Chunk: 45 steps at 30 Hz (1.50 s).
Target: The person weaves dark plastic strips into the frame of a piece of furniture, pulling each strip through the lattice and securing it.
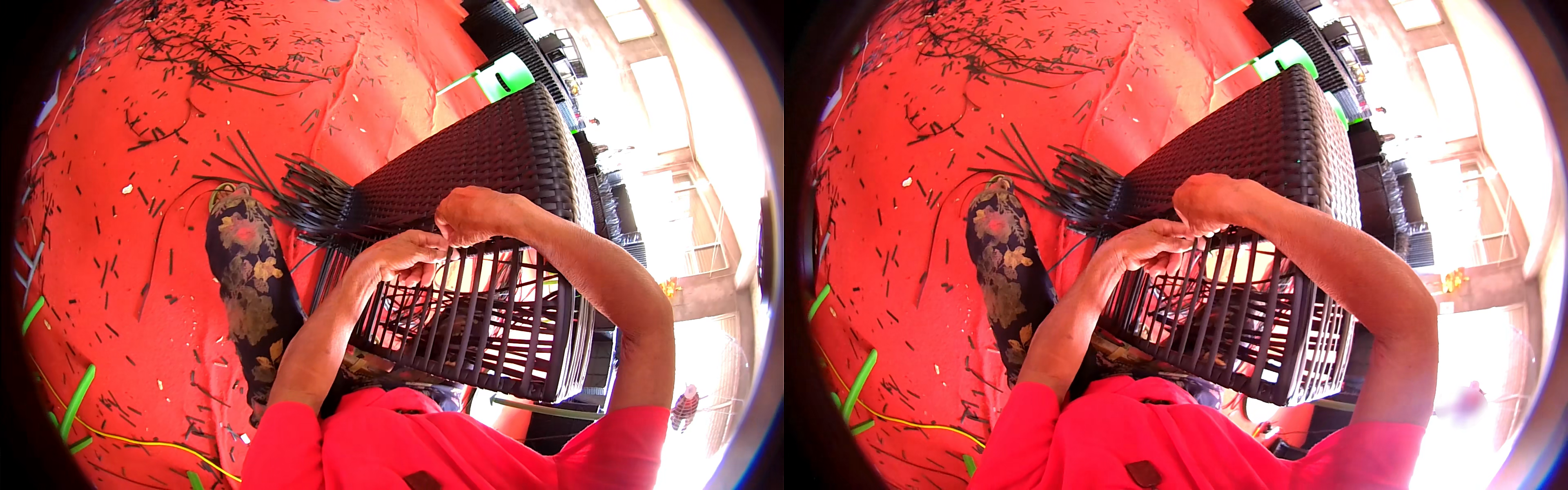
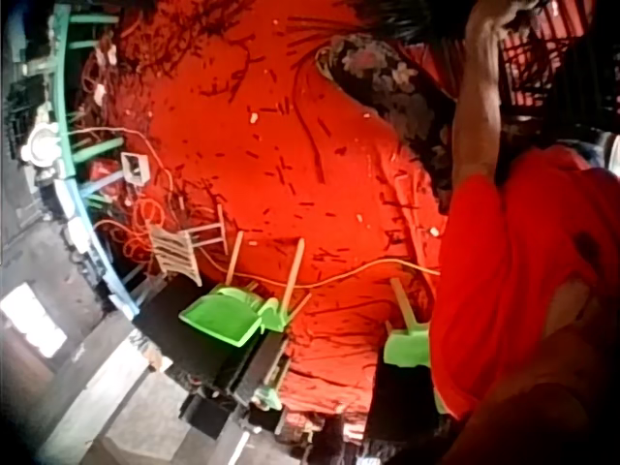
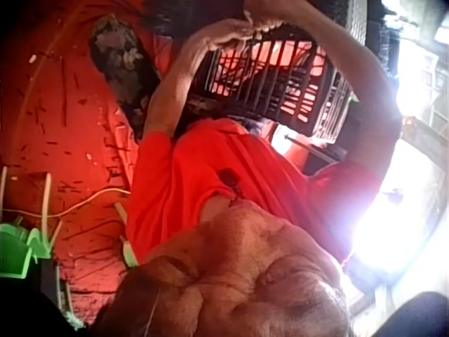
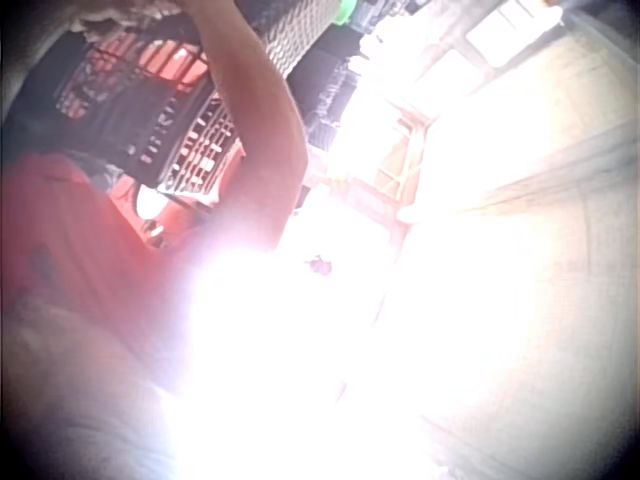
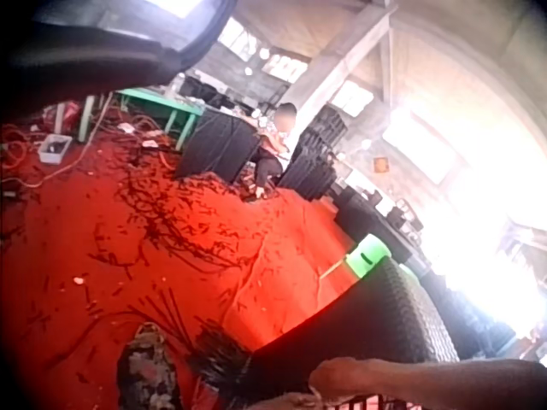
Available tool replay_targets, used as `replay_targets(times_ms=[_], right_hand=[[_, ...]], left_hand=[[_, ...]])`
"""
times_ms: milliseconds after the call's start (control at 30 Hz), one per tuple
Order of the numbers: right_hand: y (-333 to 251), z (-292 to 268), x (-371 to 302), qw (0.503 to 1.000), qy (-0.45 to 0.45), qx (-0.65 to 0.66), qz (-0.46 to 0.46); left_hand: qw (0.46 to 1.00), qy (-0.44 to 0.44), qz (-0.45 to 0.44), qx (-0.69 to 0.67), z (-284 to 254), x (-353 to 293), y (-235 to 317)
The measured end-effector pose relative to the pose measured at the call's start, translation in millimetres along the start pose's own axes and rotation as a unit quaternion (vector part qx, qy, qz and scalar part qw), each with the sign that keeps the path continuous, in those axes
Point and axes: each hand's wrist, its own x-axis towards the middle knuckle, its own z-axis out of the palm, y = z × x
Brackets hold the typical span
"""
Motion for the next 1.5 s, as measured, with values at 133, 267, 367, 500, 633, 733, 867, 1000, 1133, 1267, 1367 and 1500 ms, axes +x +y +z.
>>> replay_targets(times_ms=[133,267,367,500,633,733,867,1000,1133,1267,1367,1500], right_hand=[[-3.8,-4.1,1.4,0.999,-0.019,0.042,0.025],[-6.7,-21.6,-8.7,0.991,-0.089,0.081,0.056],[0.3,-30.7,-5.5,0.991,-0.098,0.069,0.055],[4.6,-20.2,15.0,0.984,-0.099,0.14,0.04],[0.2,-8.6,27.0,0.972,-0.121,0.198,0.031],[4.9,-0.8,37.7,0.947,-0.109,0.299,0.033],[13.4,-1.8,46.0,0.966,-0.136,0.217,0.046],[-0.4,-4.7,40.6,0.985,-0.125,0.112,0.045],[-1.4,5.2,48.6,0.993,-0.115,0.004,0.035],[-2.8,8.7,50.2,0.993,-0.112,0.003,0.034],[-4.8,4.1,46.0,0.993,-0.113,0.014,0.026],[-1.1,1.4,49.9,0.987,-0.155,0.013,0.041]], left_hand=[[0.999,0.005,0.052,-0.011,-16.4,-0.8,-5.3],[0.995,0.088,0.019,0.046,-23.9,-8.2,-0.8],[0.976,0.16,-0.026,0.145,-35.8,-8.5,-4.0],[0.978,0.2,0.006,0.064,-53.4,-9.5,-17.3],[0.981,0.135,0.1,-0.092,-60.6,-16.6,-15.0],[0.979,0.105,0.098,-0.145,-59.1,-15.9,-16.9],[0.987,0.126,-0.018,-0.102,-43.6,-6.9,-20.6],[0.994,0.1,-0.012,-0.035,-37.6,-4.0,-22.9],[0.998,0.051,-0.018,-0.024,-31.0,3.0,-26.2],[0.999,0.021,-0.004,-0.031,-33.8,1.9,-27.1],[0.999,0.029,-0.018,-0.036,-34.0,2.3,-26.9],[0.998,0.033,-0.005,-0.05,-33.3,1.5,-27.1]])
